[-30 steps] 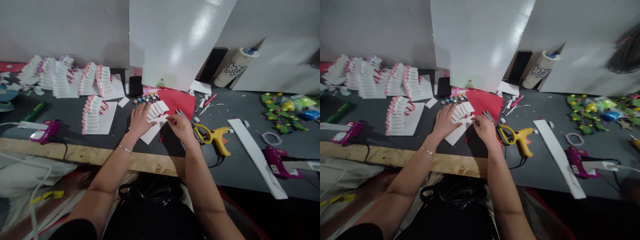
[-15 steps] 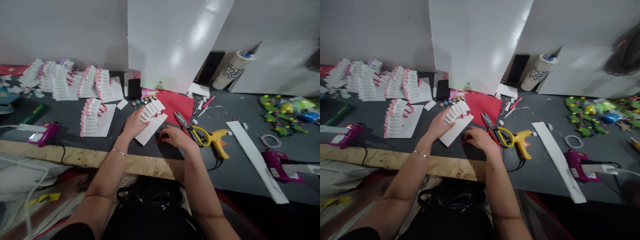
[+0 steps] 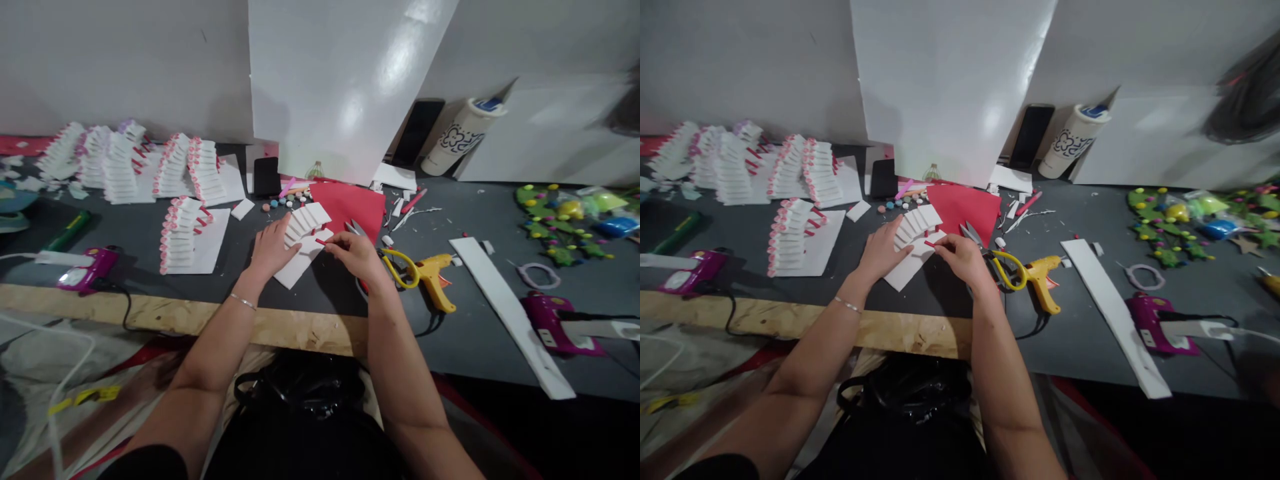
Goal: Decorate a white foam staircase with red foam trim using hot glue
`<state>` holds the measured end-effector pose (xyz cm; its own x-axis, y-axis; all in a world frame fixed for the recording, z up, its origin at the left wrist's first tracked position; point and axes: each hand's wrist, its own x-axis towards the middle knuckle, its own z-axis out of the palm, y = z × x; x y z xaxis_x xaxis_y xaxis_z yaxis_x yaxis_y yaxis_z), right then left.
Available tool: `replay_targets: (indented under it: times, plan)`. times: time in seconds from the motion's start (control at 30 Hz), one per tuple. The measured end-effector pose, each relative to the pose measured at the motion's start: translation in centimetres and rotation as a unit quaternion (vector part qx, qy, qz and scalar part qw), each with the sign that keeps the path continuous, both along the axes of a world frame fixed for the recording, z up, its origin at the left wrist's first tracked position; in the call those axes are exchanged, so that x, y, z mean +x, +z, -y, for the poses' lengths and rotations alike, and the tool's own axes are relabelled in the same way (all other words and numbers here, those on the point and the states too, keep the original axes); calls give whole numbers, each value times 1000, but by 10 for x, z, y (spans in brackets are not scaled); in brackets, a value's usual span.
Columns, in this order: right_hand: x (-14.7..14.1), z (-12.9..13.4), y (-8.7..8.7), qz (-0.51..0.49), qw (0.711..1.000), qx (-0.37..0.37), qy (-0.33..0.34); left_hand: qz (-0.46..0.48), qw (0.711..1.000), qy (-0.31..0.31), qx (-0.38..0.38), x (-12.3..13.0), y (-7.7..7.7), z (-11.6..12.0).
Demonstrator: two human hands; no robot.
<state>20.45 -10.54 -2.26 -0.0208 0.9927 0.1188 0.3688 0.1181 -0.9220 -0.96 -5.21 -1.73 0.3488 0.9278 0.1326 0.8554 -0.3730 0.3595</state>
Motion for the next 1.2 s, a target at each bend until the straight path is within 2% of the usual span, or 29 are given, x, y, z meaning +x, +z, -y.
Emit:
replay_targets:
  times: [0.1,0.2,0.27,0.33,0.4,0.53,0.73,0.8,0.9,0.97,1.03,1.2]
  plan:
    - [-8,-3,-4,29,999,-8,-44,-3,1000,15,18,0,1,2]
    - [-13,-3,-2,43,997,-4,-64,36,994,36,101,0,7,5]
    - [-16,-2,0,28,998,3,-64,87,984,20,157,1,11,9]
    - [-18,-2,2,1,999,8,-53,139,974,-18,180,3,13,13]
    - [-20,-2,3,-31,998,14,-45,173,968,-48,174,5,15,18]
    - [-23,-3,4,-76,995,27,-57,212,965,-55,145,11,15,24]
    - [-27,-2,7,-43,997,66,-19,244,959,-112,88,17,11,26]
    - [-27,-2,9,-57,996,69,-22,253,959,-107,74,17,10,25]
    - [-20,-1,15,-59,995,56,-51,268,960,-67,54,13,11,22]
    - [-12,3,23,-22,995,53,-82,269,961,-39,42,9,12,19]
    - [-6,7,31,40,992,64,-98,253,966,-42,33,7,12,17]
    - [-18,14,39,197,974,108,-33,196,974,-108,20,7,9,17]
